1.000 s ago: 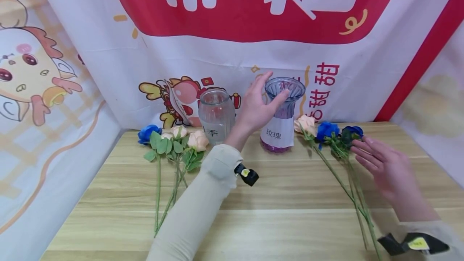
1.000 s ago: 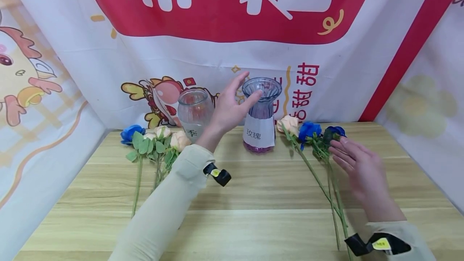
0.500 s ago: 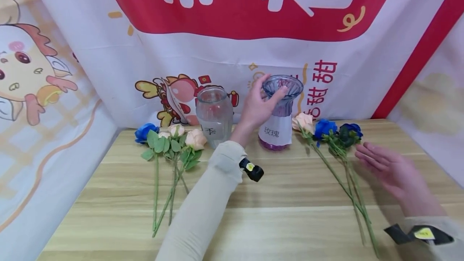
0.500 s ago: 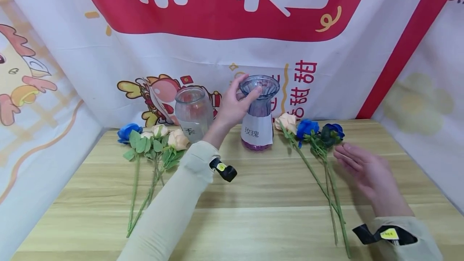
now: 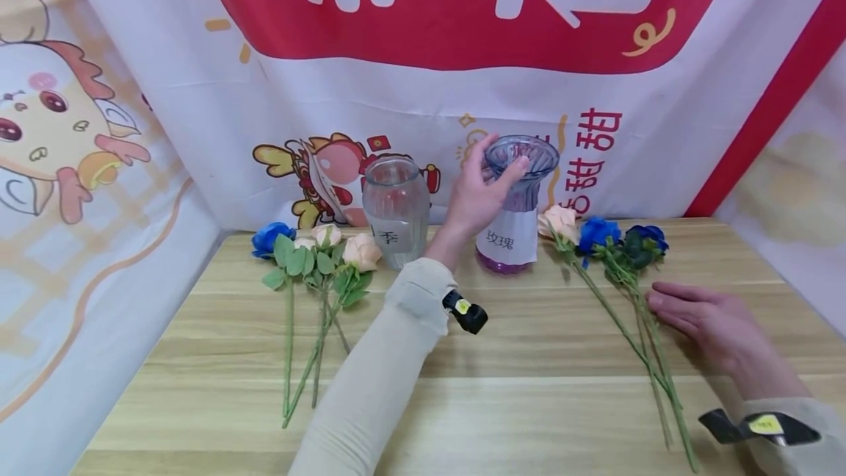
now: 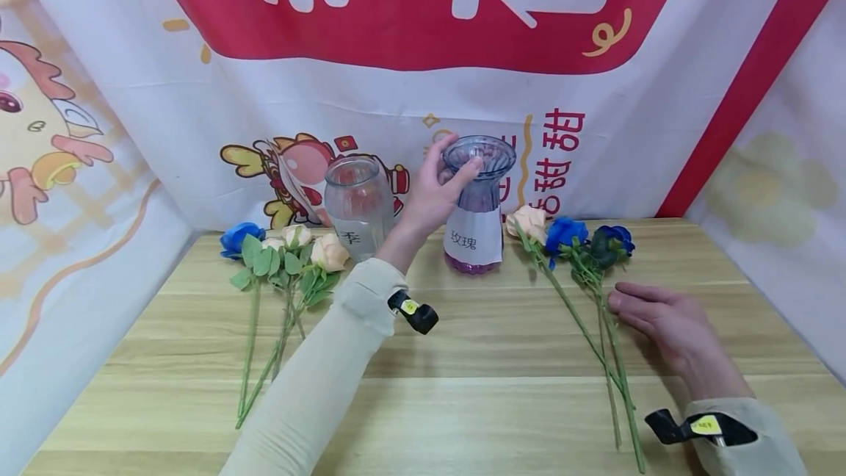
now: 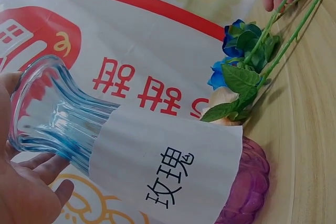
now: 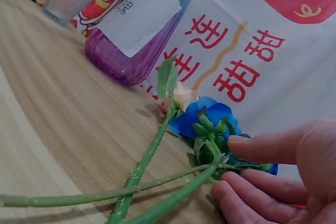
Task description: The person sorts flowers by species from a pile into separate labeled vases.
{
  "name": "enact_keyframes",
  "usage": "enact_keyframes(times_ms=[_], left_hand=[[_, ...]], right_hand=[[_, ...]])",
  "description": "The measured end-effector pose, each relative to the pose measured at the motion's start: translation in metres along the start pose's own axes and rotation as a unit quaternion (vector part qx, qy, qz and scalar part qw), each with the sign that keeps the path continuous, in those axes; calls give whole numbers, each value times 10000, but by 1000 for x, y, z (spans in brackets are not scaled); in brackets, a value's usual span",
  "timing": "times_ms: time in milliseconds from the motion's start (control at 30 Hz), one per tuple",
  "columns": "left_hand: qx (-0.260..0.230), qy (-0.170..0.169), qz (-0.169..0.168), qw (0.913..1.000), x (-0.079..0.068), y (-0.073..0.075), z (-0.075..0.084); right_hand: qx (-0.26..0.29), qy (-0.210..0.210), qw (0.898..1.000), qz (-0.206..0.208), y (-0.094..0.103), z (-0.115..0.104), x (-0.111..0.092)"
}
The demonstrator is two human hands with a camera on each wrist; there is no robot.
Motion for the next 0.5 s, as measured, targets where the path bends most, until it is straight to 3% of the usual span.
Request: enact_keyframes(times_ms=[133,300,433,500], left_hand=[[-23,34,-9,10000,-1,1,1],[-9,57,-16,10000,0,2,1],[1,26,-5,10000,-1,2,1],[-5,19,7,10000,-1,2,2]], right_hand=[[-949,-48,9954,119,-1,2,3],[-2318,106,9725,216,-1,-1,7],[-2536,68,9668,313,1,-1,7],[-2376,-8,9707,371,3,-1,6]])
Point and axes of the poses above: each hand's wrist, its own x-axis towards the middle knuckle, its own y-axis out of the back of the hand, z = x × y, the point moved 10 cm from there along x, towards the middle knuckle, and after that the axes turned 8 degrees about y, right-handed, at the moved point
